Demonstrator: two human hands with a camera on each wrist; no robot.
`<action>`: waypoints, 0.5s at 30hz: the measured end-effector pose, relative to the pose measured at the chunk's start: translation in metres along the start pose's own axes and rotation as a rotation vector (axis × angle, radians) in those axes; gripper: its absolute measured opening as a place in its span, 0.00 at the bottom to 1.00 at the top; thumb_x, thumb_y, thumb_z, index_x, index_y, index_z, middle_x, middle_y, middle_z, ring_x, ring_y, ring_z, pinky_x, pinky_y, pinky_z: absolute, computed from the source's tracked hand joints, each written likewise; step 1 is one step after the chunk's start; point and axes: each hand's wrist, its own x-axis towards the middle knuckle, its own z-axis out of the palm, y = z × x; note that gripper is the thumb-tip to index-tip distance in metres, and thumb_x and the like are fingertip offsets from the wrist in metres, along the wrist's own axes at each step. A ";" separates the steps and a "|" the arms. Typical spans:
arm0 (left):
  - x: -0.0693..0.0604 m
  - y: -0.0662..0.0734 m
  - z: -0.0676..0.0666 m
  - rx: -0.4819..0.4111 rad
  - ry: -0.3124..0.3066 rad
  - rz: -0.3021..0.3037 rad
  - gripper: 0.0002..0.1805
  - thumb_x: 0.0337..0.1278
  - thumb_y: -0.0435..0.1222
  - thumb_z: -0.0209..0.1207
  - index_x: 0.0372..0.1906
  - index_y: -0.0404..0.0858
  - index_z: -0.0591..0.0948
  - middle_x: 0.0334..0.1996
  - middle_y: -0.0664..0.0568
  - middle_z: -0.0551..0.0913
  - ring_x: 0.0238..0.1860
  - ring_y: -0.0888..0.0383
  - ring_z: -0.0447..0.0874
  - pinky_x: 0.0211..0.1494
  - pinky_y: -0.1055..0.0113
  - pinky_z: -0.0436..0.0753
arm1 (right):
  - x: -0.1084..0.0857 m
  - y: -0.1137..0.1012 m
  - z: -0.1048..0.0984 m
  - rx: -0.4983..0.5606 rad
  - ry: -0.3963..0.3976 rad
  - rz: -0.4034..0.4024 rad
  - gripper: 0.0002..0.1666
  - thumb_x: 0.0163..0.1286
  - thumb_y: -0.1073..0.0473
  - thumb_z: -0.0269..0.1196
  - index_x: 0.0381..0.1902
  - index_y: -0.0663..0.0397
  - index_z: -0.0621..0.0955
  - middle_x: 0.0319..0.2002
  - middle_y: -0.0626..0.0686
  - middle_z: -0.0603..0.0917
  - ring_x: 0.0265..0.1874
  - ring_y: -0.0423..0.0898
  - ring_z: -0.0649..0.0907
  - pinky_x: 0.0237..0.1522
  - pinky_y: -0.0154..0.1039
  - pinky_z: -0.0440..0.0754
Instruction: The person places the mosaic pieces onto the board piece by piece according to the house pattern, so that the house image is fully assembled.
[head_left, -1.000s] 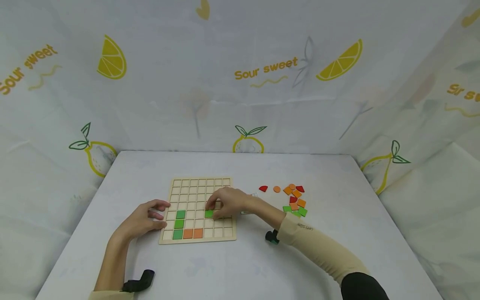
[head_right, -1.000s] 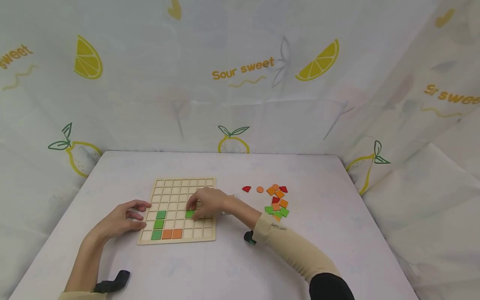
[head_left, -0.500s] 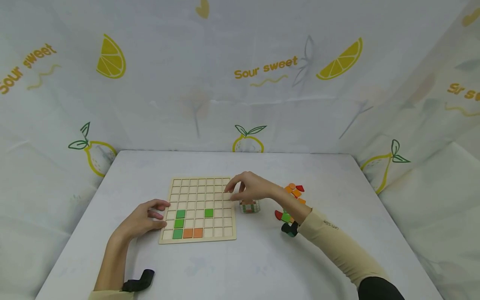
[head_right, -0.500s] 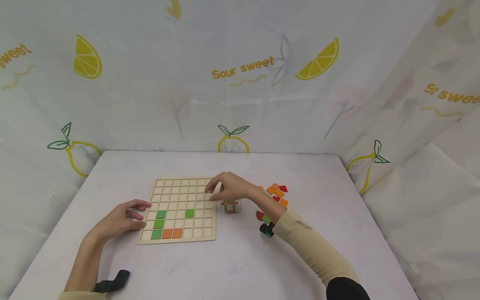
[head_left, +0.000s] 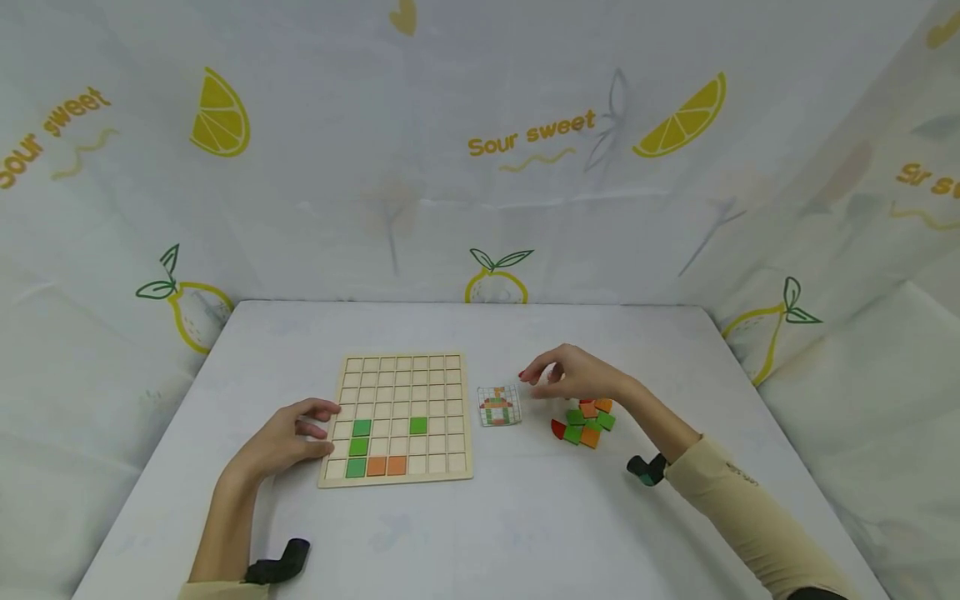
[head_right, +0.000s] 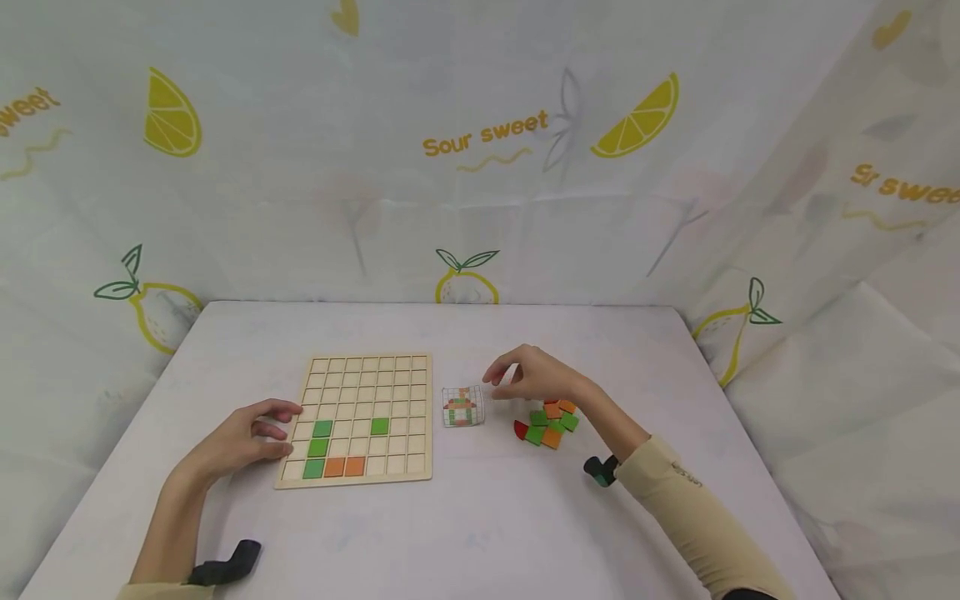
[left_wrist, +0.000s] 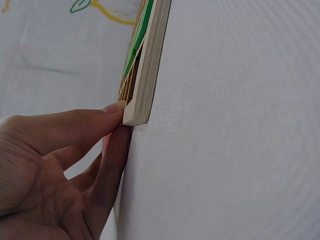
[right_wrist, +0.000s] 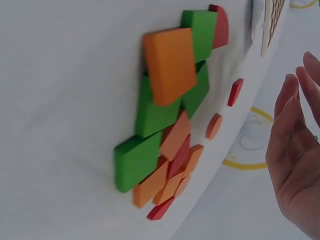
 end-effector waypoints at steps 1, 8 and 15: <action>0.000 0.000 0.000 -0.001 0.001 0.000 0.33 0.52 0.33 0.73 0.66 0.38 0.76 0.59 0.40 0.77 0.50 0.52 0.81 0.46 0.67 0.80 | -0.005 0.004 -0.001 0.004 -0.002 0.005 0.16 0.68 0.57 0.69 0.51 0.57 0.87 0.47 0.56 0.89 0.36 0.49 0.84 0.39 0.34 0.83; 0.000 0.000 0.001 -0.003 0.008 -0.021 0.34 0.52 0.32 0.73 0.66 0.38 0.76 0.59 0.40 0.77 0.50 0.53 0.81 0.46 0.66 0.80 | -0.029 0.021 -0.002 0.031 -0.028 0.053 0.14 0.68 0.60 0.69 0.50 0.58 0.86 0.50 0.59 0.88 0.30 0.48 0.83 0.35 0.32 0.82; -0.001 0.001 0.000 -0.007 -0.003 -0.012 0.33 0.52 0.33 0.73 0.66 0.39 0.76 0.59 0.41 0.77 0.50 0.53 0.81 0.46 0.67 0.80 | -0.048 0.036 0.002 0.001 -0.040 0.096 0.14 0.64 0.60 0.72 0.47 0.55 0.87 0.43 0.55 0.86 0.29 0.45 0.78 0.34 0.31 0.78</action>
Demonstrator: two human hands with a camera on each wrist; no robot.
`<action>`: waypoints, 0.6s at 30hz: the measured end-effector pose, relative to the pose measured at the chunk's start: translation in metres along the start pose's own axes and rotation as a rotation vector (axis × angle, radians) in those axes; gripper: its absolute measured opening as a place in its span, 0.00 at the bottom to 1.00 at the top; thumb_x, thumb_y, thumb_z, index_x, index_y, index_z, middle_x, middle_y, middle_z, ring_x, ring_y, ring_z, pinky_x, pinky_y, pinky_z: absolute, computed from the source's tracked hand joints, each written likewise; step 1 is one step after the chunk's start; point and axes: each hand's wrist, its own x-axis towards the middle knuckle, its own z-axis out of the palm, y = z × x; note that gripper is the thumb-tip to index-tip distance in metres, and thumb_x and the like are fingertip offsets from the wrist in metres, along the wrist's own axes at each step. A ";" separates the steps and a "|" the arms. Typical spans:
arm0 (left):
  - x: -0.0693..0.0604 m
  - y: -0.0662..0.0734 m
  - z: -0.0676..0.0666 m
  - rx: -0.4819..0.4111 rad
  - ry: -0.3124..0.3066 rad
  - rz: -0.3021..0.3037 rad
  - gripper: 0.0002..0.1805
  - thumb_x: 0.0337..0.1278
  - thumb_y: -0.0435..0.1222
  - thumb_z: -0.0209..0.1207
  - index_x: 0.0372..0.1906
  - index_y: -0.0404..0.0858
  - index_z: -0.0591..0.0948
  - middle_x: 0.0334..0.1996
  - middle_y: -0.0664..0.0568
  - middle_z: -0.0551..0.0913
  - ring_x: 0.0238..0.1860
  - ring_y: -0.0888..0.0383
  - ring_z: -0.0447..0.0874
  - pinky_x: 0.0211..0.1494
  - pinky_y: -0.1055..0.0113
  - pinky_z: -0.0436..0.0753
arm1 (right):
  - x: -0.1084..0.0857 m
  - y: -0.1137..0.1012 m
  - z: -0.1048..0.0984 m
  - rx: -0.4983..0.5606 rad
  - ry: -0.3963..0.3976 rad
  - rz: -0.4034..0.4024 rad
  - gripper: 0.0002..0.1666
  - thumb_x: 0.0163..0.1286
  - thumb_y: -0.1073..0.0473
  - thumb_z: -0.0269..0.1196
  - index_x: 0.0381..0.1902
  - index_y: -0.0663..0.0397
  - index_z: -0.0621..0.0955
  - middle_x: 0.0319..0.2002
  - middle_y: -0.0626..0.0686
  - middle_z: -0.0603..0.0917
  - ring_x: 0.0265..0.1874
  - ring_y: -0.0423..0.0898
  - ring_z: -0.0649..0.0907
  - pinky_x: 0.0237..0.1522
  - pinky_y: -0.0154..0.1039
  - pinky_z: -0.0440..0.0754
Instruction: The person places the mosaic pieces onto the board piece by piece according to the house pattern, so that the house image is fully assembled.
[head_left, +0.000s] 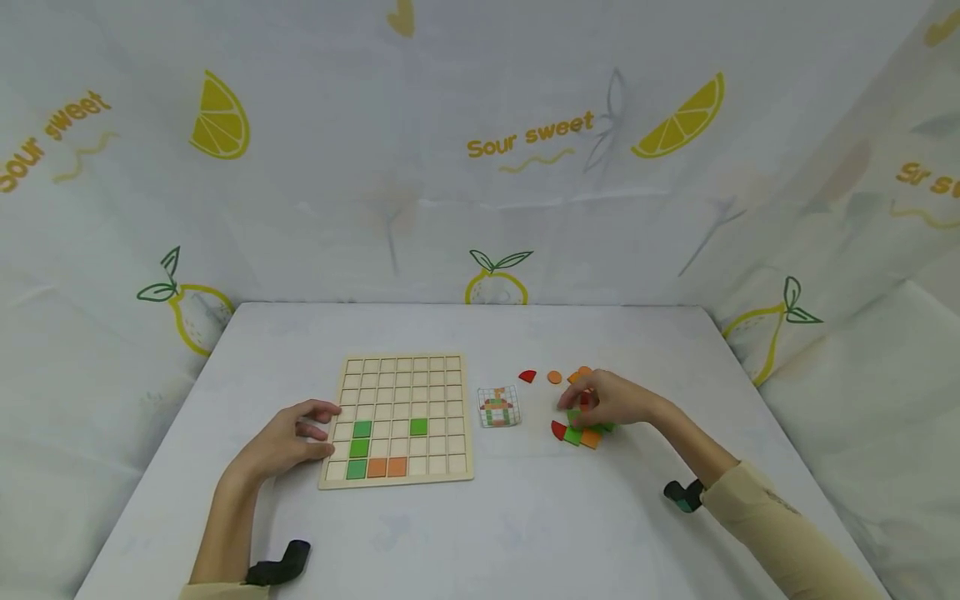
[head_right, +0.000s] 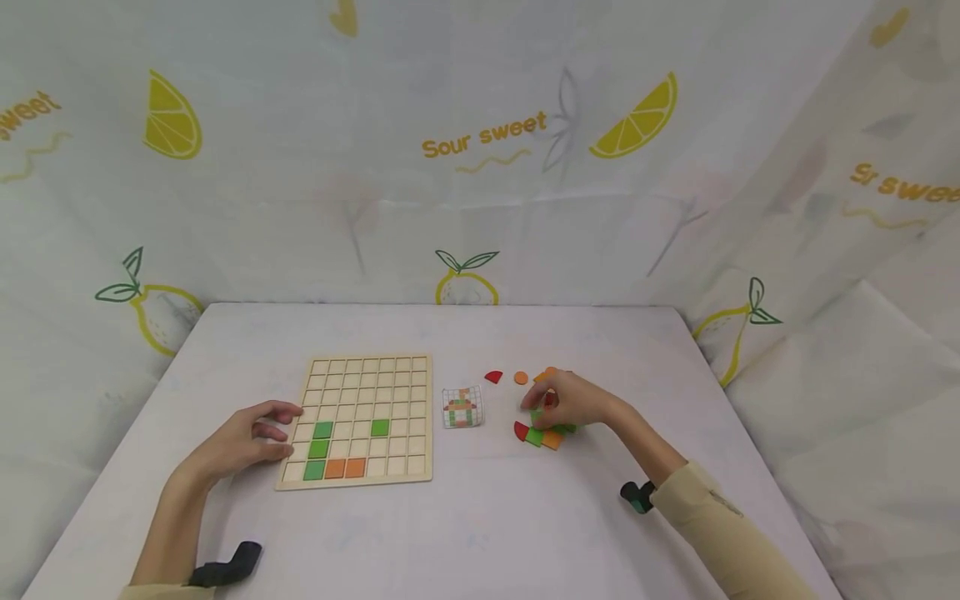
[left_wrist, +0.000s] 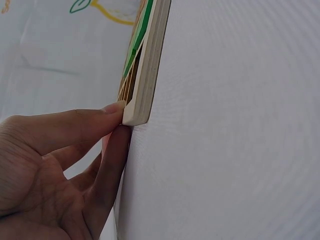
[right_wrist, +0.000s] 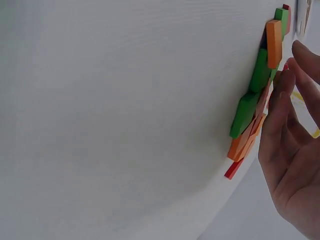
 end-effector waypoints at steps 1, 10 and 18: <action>0.000 0.000 0.000 0.001 0.001 0.001 0.33 0.52 0.32 0.73 0.66 0.39 0.76 0.59 0.41 0.77 0.50 0.53 0.81 0.46 0.67 0.80 | -0.002 0.002 0.001 -0.005 -0.001 0.004 0.14 0.63 0.60 0.73 0.47 0.55 0.87 0.42 0.55 0.86 0.29 0.44 0.78 0.34 0.31 0.78; 0.001 -0.001 0.001 0.007 0.007 -0.006 0.34 0.51 0.32 0.73 0.65 0.39 0.77 0.59 0.41 0.77 0.50 0.53 0.81 0.47 0.66 0.80 | -0.002 0.016 0.006 -0.039 0.043 0.020 0.14 0.61 0.57 0.75 0.46 0.50 0.88 0.40 0.49 0.85 0.34 0.44 0.78 0.34 0.31 0.79; 0.002 0.000 0.001 0.010 0.008 -0.011 0.33 0.51 0.33 0.73 0.65 0.40 0.77 0.59 0.41 0.77 0.50 0.54 0.81 0.47 0.67 0.80 | -0.002 0.020 0.005 -0.026 0.051 0.001 0.14 0.61 0.58 0.75 0.45 0.50 0.88 0.39 0.49 0.85 0.36 0.45 0.79 0.35 0.32 0.80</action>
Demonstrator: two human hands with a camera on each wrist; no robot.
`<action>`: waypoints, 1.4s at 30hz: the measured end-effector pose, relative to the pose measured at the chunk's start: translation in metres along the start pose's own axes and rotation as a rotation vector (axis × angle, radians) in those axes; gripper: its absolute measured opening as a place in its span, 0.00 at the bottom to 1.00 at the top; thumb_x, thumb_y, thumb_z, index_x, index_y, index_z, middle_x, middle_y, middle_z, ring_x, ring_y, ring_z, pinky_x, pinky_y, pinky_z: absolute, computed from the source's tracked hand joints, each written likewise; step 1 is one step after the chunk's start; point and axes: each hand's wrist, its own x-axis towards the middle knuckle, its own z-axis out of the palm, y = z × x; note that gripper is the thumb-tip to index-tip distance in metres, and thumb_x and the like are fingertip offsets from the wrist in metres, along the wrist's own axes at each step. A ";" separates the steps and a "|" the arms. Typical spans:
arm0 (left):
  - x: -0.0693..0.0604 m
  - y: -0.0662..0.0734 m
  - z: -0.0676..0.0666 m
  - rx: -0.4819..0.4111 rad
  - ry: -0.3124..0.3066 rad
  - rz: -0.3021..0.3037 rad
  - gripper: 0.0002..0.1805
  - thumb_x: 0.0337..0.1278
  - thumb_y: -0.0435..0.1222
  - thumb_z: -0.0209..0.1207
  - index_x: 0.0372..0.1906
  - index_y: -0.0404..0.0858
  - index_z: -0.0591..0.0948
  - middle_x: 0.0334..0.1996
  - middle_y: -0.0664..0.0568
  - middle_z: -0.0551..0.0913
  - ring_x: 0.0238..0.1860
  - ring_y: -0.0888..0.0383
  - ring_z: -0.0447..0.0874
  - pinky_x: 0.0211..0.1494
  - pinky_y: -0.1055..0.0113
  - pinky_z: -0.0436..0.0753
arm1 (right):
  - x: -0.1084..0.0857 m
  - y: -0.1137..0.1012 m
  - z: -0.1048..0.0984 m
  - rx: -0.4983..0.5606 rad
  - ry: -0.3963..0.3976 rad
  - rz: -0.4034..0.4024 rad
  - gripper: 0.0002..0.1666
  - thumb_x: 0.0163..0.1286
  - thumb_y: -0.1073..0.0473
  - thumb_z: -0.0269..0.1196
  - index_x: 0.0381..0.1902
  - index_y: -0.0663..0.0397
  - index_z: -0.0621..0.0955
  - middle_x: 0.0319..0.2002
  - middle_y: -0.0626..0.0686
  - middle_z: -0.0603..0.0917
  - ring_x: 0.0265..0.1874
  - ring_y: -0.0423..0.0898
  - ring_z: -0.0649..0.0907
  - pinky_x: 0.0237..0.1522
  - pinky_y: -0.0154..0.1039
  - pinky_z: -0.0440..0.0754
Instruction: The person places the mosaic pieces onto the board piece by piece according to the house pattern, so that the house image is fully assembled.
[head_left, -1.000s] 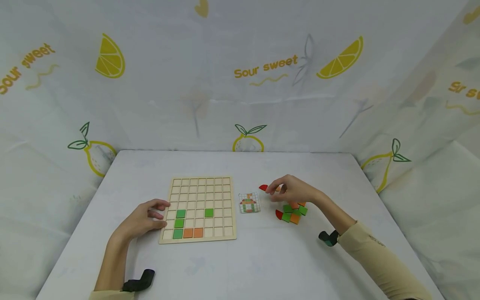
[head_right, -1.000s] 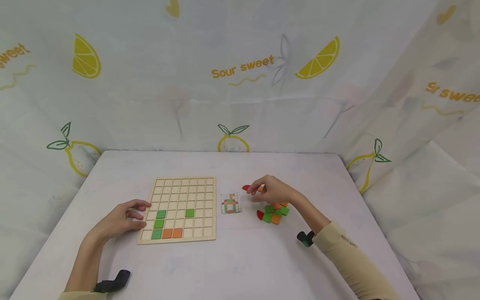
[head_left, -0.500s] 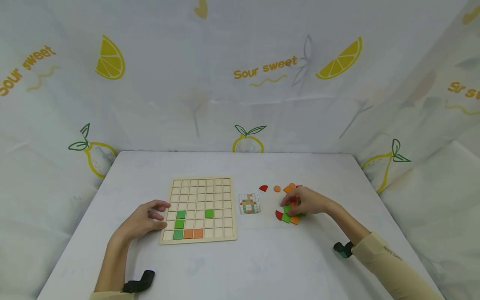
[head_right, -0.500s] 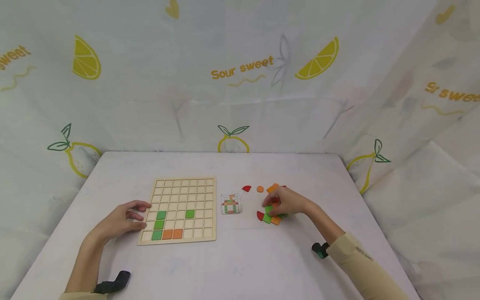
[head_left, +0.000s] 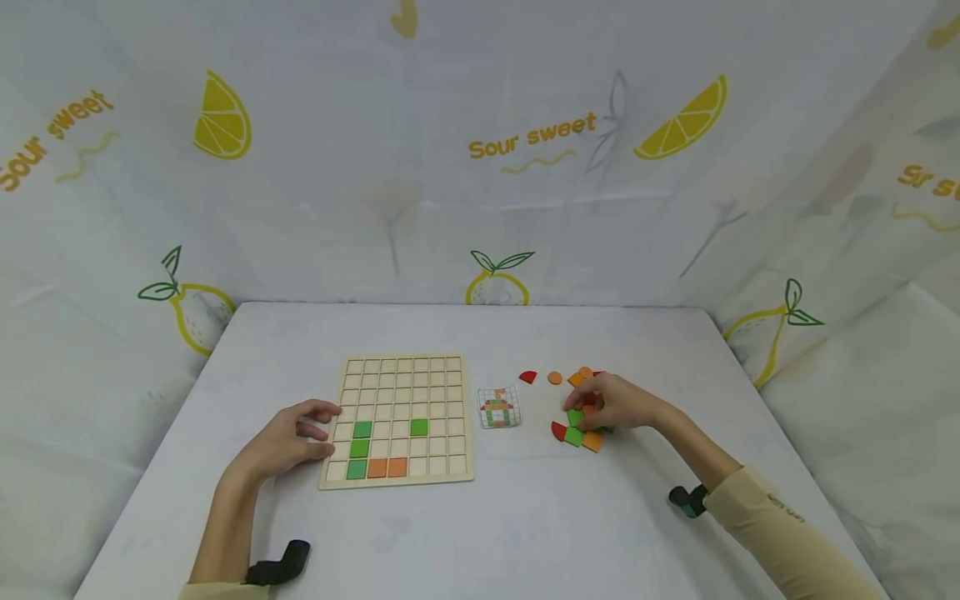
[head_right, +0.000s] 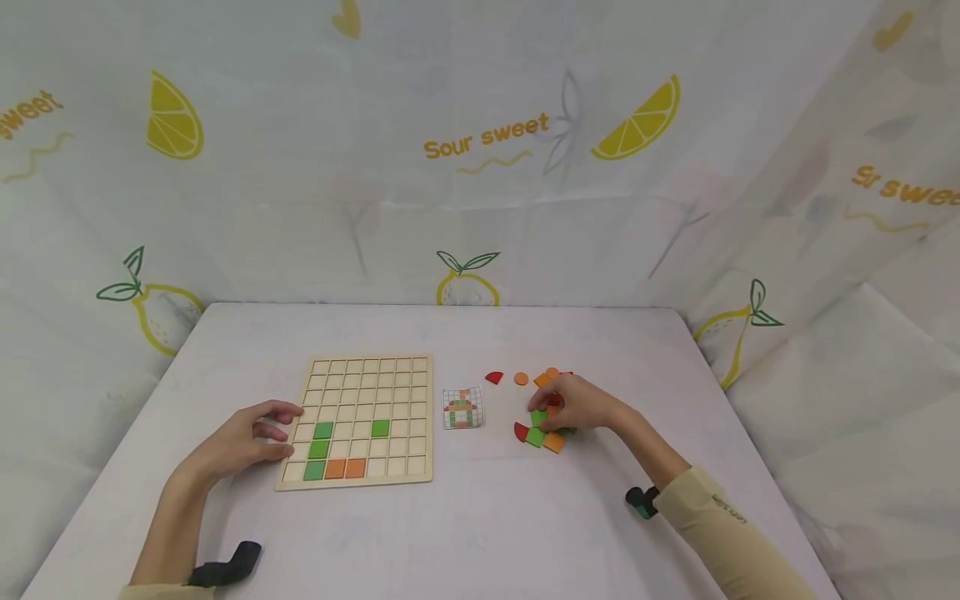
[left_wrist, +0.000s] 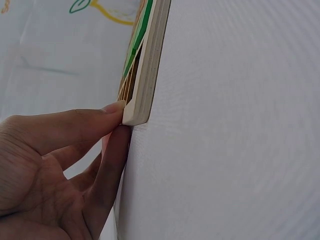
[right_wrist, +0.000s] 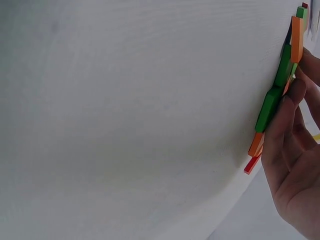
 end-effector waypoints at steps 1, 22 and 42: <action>0.000 0.000 0.000 0.002 -0.001 0.002 0.33 0.52 0.33 0.73 0.65 0.40 0.77 0.59 0.41 0.77 0.50 0.54 0.81 0.47 0.67 0.80 | 0.000 0.001 0.000 0.003 0.005 -0.005 0.14 0.61 0.58 0.75 0.45 0.51 0.88 0.39 0.49 0.86 0.36 0.45 0.78 0.35 0.32 0.79; 0.000 0.000 -0.003 -0.013 -0.005 -0.003 0.33 0.53 0.33 0.73 0.66 0.40 0.76 0.60 0.41 0.76 0.51 0.54 0.80 0.46 0.67 0.82 | 0.010 0.017 -0.006 0.104 -0.051 0.002 0.21 0.56 0.57 0.79 0.48 0.49 0.86 0.39 0.55 0.82 0.25 0.43 0.75 0.29 0.29 0.75; 0.000 -0.002 0.001 0.001 0.003 -0.002 0.33 0.51 0.32 0.73 0.65 0.39 0.77 0.59 0.41 0.77 0.49 0.53 0.80 0.46 0.66 0.81 | 0.010 0.011 -0.004 0.052 0.000 -0.031 0.18 0.58 0.56 0.78 0.47 0.47 0.88 0.38 0.49 0.85 0.26 0.41 0.76 0.28 0.29 0.75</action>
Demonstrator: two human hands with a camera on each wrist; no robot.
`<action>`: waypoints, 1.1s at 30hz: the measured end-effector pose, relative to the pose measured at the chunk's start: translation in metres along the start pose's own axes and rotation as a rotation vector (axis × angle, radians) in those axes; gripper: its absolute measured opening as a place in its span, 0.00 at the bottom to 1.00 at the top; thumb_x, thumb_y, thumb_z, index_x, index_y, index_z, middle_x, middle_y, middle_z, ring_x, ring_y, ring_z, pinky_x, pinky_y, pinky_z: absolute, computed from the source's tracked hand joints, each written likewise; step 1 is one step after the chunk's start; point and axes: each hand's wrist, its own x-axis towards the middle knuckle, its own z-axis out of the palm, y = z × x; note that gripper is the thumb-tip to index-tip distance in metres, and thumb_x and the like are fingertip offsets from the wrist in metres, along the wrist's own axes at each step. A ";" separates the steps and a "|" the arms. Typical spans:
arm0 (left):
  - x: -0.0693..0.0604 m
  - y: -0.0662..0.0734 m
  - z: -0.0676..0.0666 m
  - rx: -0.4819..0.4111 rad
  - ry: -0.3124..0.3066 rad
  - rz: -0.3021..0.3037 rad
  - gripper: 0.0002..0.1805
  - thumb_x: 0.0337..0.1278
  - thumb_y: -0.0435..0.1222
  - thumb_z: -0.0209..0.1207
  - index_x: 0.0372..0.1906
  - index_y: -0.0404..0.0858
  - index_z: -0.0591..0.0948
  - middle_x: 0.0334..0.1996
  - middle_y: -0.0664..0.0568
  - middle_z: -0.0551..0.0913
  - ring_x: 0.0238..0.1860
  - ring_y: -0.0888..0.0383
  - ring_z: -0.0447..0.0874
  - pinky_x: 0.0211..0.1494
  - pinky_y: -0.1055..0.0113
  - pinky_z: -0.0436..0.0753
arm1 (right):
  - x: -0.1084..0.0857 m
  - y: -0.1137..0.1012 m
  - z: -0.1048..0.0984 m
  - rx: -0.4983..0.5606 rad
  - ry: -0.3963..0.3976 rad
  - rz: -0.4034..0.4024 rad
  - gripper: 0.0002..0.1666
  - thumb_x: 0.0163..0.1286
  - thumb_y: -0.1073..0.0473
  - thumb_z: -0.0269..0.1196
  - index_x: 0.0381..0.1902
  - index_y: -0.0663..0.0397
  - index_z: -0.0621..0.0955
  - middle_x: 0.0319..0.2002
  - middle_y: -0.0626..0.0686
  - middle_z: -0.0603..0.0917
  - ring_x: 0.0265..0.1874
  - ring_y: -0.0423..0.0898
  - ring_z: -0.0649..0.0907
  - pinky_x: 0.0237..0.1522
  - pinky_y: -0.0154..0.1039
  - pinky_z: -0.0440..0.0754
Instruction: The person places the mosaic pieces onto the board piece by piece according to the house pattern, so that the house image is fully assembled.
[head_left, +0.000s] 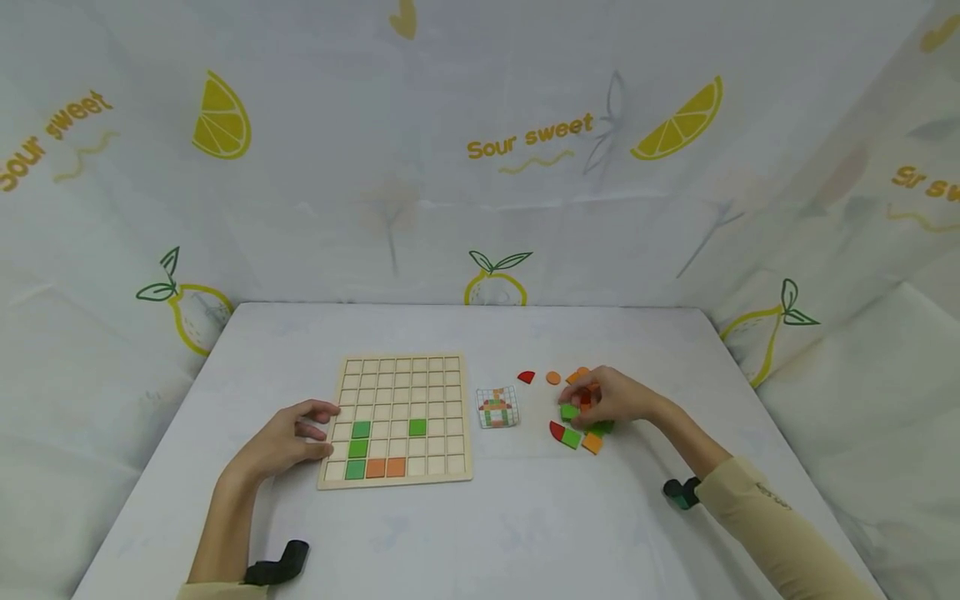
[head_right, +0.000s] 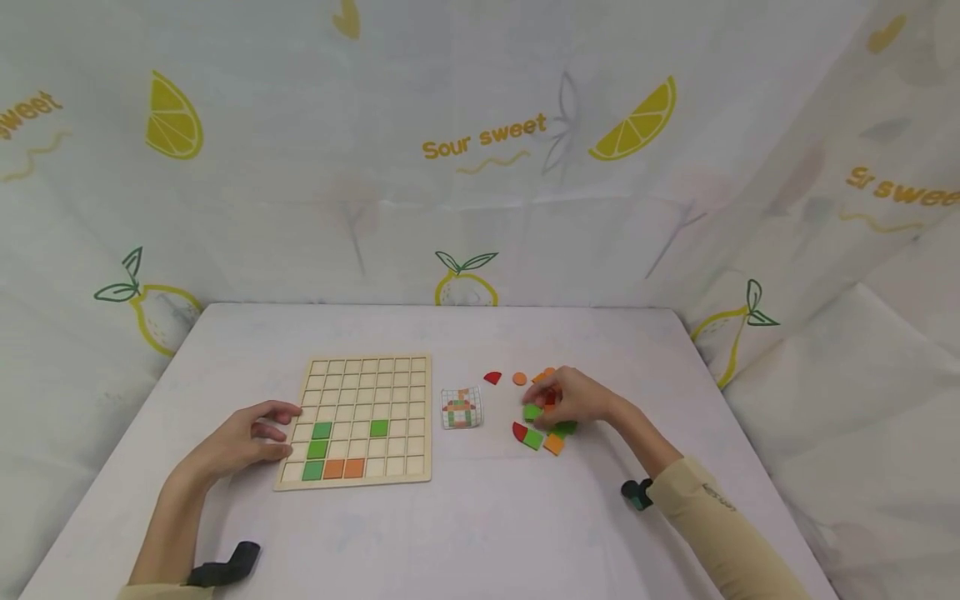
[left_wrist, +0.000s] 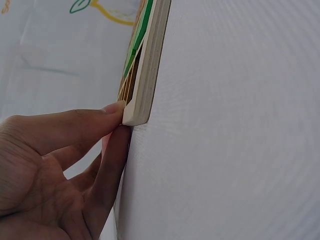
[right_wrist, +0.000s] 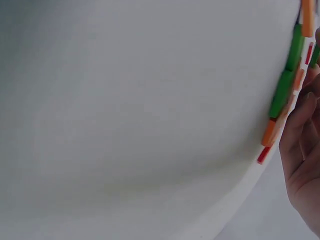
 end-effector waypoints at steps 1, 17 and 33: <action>0.000 0.000 0.000 0.000 0.000 0.005 0.33 0.52 0.32 0.73 0.65 0.39 0.77 0.59 0.41 0.76 0.49 0.53 0.80 0.46 0.66 0.81 | 0.001 -0.002 -0.001 0.003 0.003 -0.012 0.19 0.59 0.57 0.77 0.49 0.48 0.88 0.39 0.49 0.85 0.24 0.40 0.75 0.28 0.29 0.75; 0.000 0.001 -0.001 -0.008 0.001 -0.002 0.32 0.51 0.32 0.73 0.64 0.41 0.78 0.58 0.41 0.77 0.49 0.53 0.80 0.45 0.67 0.82 | 0.023 -0.062 0.007 0.010 0.003 -0.194 0.17 0.62 0.57 0.75 0.50 0.48 0.88 0.40 0.49 0.85 0.22 0.41 0.80 0.28 0.32 0.79; 0.000 0.002 -0.003 -0.001 -0.002 0.003 0.32 0.52 0.33 0.73 0.64 0.41 0.78 0.59 0.42 0.77 0.50 0.53 0.80 0.45 0.68 0.83 | 0.085 -0.126 0.056 -0.004 -0.138 -0.315 0.19 0.61 0.56 0.76 0.51 0.51 0.88 0.36 0.48 0.84 0.25 0.46 0.82 0.29 0.31 0.80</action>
